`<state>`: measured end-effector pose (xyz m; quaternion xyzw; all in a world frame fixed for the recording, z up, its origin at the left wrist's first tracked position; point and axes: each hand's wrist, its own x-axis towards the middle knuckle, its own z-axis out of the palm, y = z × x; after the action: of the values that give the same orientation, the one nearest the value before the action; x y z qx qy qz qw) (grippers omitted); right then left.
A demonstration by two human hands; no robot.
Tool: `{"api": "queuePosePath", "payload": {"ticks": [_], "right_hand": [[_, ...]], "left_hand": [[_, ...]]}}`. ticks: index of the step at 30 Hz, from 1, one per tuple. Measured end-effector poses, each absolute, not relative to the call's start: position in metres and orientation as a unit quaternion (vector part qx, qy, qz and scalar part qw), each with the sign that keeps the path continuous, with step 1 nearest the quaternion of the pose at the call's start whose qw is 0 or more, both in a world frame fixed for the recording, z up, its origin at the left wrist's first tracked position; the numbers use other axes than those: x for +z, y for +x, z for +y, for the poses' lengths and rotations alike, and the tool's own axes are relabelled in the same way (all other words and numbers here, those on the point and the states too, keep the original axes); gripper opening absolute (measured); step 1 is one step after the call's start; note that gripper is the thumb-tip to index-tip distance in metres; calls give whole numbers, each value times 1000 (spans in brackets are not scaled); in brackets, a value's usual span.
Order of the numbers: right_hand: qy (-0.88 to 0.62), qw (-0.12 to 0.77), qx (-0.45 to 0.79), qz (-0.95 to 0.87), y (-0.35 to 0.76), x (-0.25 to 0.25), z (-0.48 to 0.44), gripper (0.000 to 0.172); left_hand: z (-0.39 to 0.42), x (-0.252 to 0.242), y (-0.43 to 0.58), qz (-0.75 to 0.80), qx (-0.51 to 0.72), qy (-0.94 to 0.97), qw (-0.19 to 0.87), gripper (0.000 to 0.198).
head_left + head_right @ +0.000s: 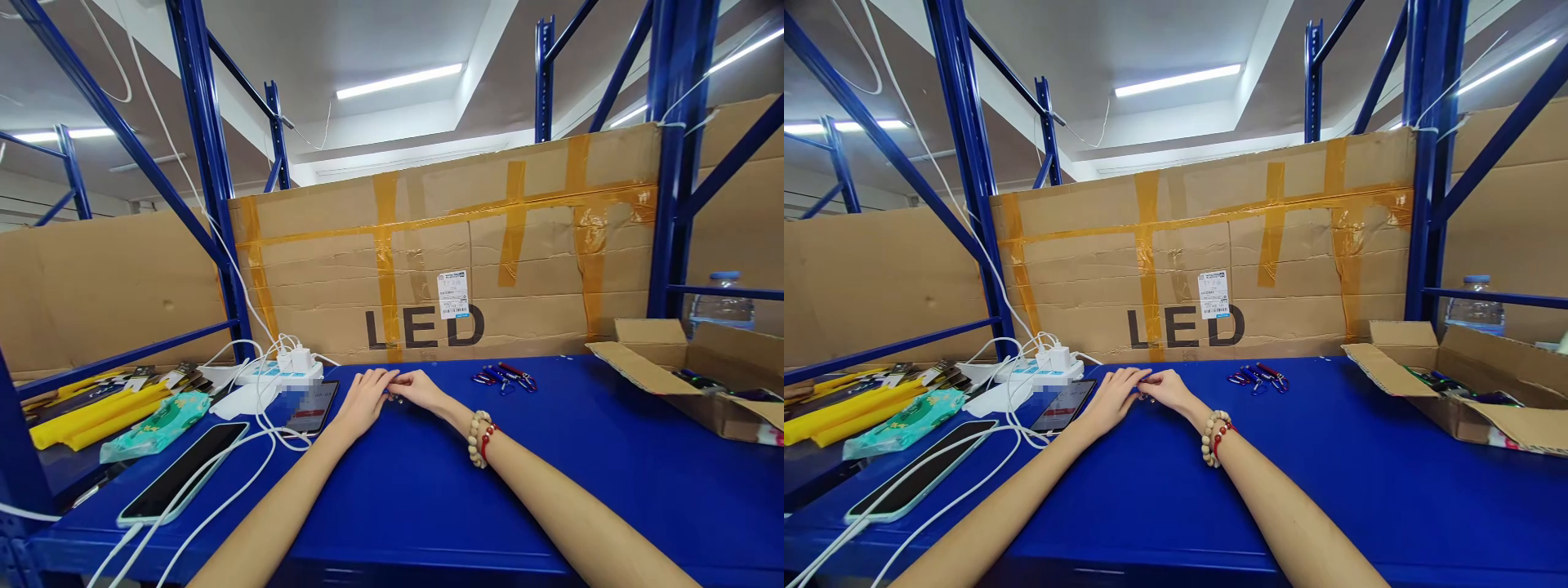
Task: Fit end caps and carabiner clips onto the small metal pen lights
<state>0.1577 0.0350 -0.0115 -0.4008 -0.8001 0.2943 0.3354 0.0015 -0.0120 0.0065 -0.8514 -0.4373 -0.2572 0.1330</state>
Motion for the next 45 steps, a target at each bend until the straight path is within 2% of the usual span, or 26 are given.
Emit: {"api": "queuePosePath", "payload": {"ticks": [9,20,25,29,38,45], "right_hand": [[-415,315,251,-816,167,0,27,26],[-458,185,98,-864,183,10,17,20],[-478,169,81,-858,180,12,14,21],[-478,212,73,-849,181,14,13,19],[-450,409,50,-792,164,20,7,19],[-402,448,55,-797,157,14,7,15]], "left_hand": [[0,2,-3,-459,-293,-834,90,22],[5,-1,-6,-425,-344,-837,26,20],[3,0,-5,-408,-340,-847,14,19],[2,1,-5,-428,-324,-844,17,19],[2,-1,-5,-469,-299,-831,15,20],[-1,-1,-3,-445,-325,-834,-4,21]]}}
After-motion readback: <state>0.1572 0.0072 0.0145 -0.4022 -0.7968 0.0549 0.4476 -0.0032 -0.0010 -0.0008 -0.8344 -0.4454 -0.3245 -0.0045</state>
